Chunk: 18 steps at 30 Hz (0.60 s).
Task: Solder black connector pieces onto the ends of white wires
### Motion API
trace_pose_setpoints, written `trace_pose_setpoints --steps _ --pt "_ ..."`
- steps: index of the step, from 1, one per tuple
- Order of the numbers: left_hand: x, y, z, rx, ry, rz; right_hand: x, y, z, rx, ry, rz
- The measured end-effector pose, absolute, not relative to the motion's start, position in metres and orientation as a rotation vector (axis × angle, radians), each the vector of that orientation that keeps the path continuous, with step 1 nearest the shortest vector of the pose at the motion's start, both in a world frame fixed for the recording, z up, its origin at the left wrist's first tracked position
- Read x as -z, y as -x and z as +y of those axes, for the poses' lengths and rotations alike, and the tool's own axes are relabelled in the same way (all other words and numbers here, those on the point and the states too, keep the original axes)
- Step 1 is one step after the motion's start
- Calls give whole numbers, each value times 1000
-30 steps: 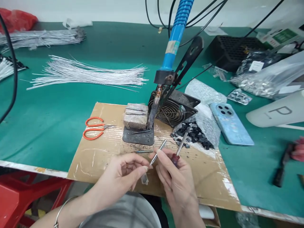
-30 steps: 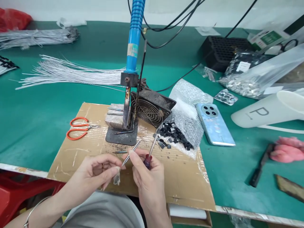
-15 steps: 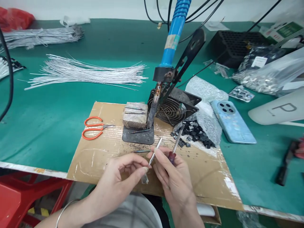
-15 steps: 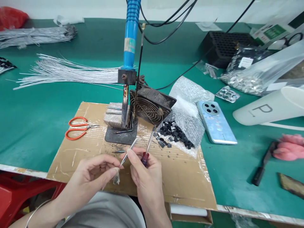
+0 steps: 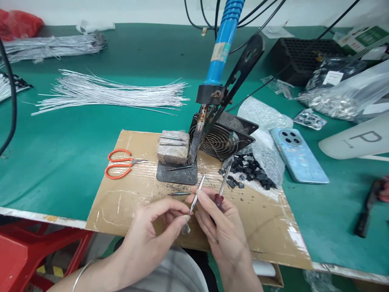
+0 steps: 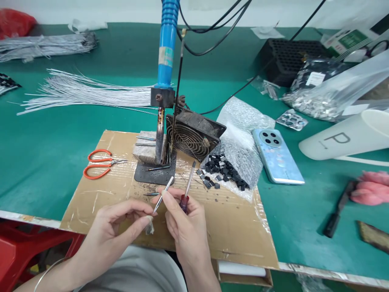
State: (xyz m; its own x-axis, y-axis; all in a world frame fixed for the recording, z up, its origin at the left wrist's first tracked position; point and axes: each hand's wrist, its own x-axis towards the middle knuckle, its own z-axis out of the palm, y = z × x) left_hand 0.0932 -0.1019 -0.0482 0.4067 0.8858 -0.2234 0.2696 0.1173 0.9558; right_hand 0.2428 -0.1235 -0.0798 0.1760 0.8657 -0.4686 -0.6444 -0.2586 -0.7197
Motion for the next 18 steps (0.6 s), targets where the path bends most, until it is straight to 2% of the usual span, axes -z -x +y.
trace_pose_setpoints --steps 18 --pt "50 -93 -105 -621 -1397 1086 79 -244 -122 -1540 1036 -257"
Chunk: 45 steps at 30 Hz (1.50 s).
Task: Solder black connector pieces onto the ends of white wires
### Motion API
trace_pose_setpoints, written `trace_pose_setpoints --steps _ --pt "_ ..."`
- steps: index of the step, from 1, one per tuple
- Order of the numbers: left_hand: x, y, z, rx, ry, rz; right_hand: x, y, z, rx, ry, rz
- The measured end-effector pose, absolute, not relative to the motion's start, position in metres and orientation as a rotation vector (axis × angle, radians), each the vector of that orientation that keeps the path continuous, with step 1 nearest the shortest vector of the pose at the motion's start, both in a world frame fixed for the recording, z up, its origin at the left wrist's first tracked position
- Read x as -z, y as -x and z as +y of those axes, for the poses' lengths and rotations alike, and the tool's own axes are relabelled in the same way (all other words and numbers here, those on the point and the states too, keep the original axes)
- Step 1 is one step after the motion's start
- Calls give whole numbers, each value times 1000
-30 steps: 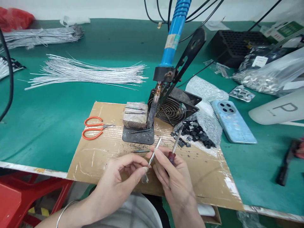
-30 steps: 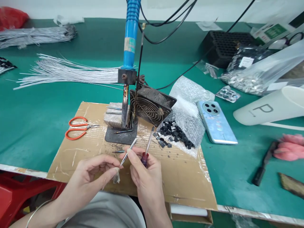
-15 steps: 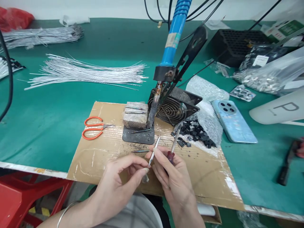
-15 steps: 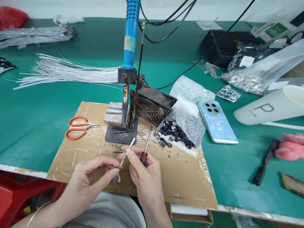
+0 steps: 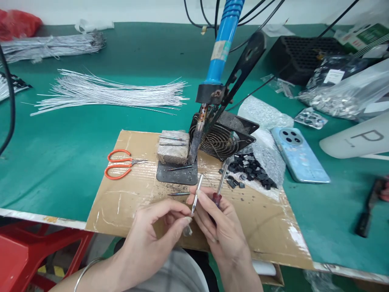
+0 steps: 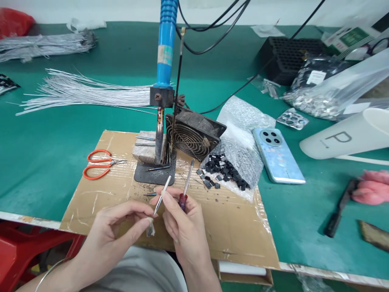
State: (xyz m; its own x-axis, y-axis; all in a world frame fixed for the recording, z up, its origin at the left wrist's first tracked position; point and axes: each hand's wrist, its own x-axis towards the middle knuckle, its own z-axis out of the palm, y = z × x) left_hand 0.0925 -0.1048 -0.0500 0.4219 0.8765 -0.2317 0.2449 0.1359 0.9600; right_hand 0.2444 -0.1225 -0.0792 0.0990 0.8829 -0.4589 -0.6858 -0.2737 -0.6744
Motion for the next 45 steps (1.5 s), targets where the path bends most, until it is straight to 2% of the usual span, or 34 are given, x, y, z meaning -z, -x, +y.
trace_pose_setpoints --steps 7,12,16,24,45 --pt "57 -96 -100 -523 -880 925 81 -241 -124 -1560 1010 -242" --pt "63 -96 -101 -487 -725 839 82 -241 -125 -1528 1019 -238" --pt "61 -91 -102 -419 -795 850 83 -244 -123 -1506 1022 -245" --pt "58 -88 -103 -527 -1061 977 80 -242 -123 -1503 1031 -239" --pt "59 -95 -101 -623 -1181 1106 77 -236 -114 -1372 1186 -203"
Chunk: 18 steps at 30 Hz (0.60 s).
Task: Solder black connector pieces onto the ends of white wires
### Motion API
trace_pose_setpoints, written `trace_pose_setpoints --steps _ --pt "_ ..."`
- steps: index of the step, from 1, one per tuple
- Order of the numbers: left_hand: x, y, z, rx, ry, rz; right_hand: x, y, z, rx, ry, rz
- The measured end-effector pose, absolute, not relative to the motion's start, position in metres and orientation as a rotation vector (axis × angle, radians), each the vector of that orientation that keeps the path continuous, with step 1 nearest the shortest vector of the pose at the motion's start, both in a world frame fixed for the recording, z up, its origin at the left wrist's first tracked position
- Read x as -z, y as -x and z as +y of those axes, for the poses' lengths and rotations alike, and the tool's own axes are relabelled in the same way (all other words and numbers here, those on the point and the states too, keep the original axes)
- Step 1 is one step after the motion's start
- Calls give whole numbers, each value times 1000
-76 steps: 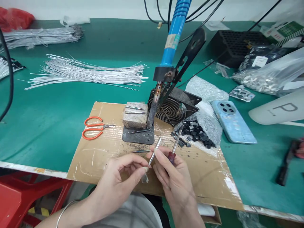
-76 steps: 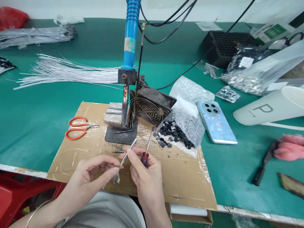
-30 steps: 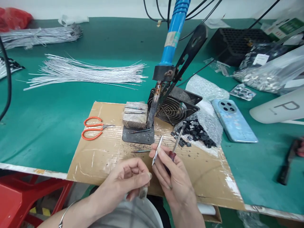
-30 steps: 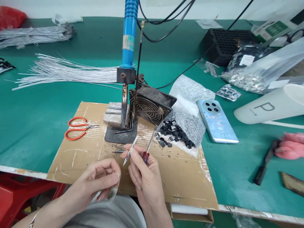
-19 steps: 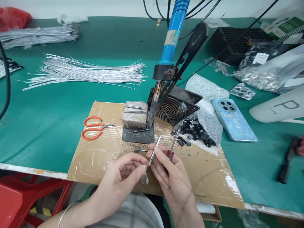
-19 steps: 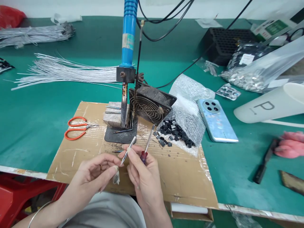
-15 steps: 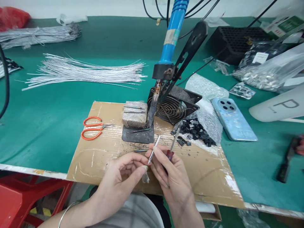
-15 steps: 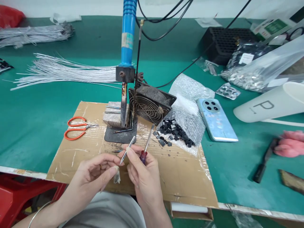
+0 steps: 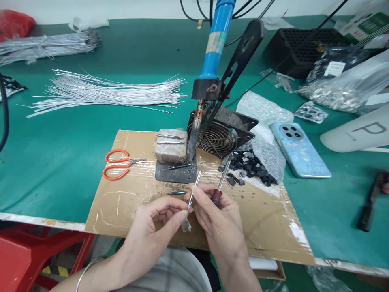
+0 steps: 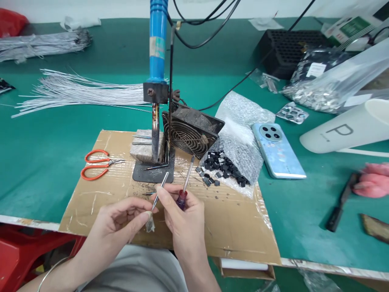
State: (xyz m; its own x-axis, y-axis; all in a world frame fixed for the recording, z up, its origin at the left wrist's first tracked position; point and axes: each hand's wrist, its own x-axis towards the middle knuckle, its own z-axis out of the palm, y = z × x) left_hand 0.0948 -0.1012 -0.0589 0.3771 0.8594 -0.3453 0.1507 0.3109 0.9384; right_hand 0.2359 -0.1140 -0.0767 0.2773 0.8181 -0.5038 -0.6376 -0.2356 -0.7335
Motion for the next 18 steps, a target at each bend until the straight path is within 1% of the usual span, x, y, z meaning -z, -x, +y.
trace_pose_setpoints --steps 11,18 --pt "59 -99 -97 -644 -1121 1161 88 -236 -112 -1266 1254 -365" --pt "62 -100 -89 -669 -1114 1197 83 -234 -102 -1198 1322 -486"
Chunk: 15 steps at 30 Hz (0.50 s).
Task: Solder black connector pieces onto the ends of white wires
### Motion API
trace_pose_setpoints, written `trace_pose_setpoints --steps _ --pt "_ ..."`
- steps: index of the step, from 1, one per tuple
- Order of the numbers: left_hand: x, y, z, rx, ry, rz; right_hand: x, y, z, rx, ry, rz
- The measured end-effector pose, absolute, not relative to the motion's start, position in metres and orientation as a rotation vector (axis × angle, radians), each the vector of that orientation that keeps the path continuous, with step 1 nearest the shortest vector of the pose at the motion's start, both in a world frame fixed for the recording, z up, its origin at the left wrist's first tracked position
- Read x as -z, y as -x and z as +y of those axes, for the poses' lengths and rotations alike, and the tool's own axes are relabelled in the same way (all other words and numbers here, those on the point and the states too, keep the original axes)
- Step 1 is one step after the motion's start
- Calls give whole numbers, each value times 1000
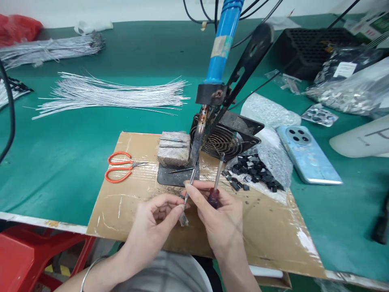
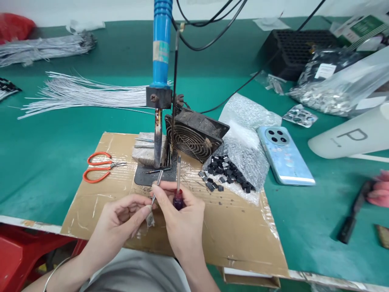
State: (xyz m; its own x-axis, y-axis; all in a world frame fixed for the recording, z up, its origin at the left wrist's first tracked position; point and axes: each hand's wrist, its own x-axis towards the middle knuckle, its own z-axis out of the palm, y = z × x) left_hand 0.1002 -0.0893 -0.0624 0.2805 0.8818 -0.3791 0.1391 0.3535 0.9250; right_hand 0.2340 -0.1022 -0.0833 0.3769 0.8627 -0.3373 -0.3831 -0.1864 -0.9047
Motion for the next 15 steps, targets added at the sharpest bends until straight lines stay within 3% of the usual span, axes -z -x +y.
trace_pose_setpoints --steps 15 --pt "67 -103 -85 -679 -1023 1154 71 -230 -97 -892 1504 -742"
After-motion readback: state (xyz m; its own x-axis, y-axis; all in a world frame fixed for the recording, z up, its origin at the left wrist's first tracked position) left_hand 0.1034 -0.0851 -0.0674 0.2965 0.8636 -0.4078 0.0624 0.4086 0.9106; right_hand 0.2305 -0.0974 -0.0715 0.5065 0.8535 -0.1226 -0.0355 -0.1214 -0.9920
